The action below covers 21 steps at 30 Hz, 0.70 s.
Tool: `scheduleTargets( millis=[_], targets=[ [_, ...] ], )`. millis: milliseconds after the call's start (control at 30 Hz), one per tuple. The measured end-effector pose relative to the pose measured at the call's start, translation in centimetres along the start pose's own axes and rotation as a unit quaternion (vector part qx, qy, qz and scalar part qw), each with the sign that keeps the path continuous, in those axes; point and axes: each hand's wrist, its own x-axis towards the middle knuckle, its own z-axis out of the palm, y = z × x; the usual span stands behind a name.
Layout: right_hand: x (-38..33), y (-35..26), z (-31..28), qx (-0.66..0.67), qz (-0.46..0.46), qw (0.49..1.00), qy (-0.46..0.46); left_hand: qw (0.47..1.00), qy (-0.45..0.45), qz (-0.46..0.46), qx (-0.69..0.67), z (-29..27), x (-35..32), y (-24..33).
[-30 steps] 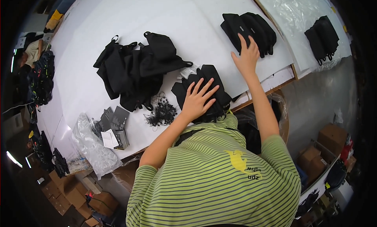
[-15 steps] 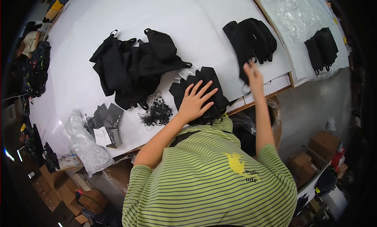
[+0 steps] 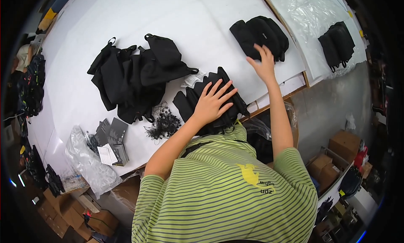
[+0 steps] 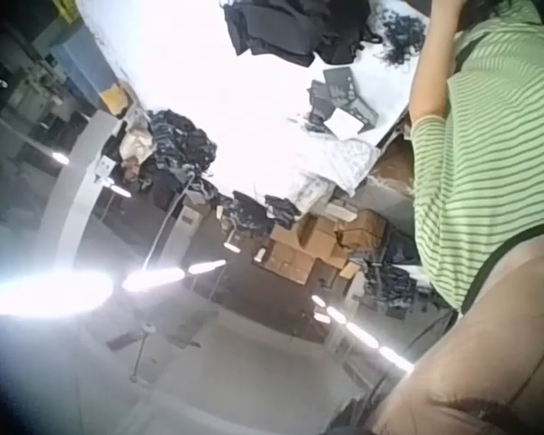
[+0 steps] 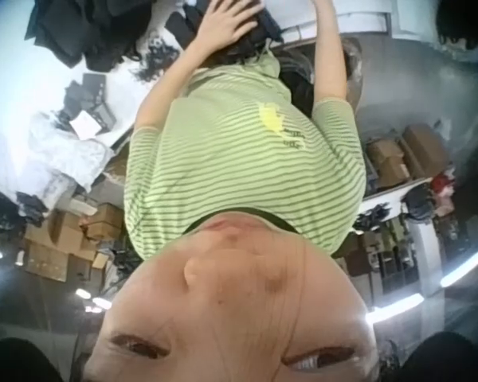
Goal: Packing small black zippered bags with paper inserts and plastic clips and placing them in a bin.
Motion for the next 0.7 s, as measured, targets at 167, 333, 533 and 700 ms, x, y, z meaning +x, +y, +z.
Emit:
scheduleTargets(
  millis=[167, 333, 533, 700],
  targets=[
    [4.5, -0.3, 3.0, -0.134, 0.081, 0.987, -0.021, 1.000, 0.007, -0.008, 0.004, 0.3, -0.4, -0.1],
    [1.5, 0.0, 0.2, 0.189, 0.138, 0.972, 0.031, 1.000, 0.008, -0.008, -0.011, 0.2, -0.4, -0.1],
    [-8.1, -4.3, -4.8, 0.325, 0.174, 0.898, -0.241, 0.997, 0.021, -0.061, -0.042, -0.3, 0.4, 0.2],
    [-10.6, -5.5, -3.8, 0.387, 0.246, 0.864, -0.207, 0.999, 0.001, 0.013, -0.046, 0.4, 2.5, 1.0]
  ],
)
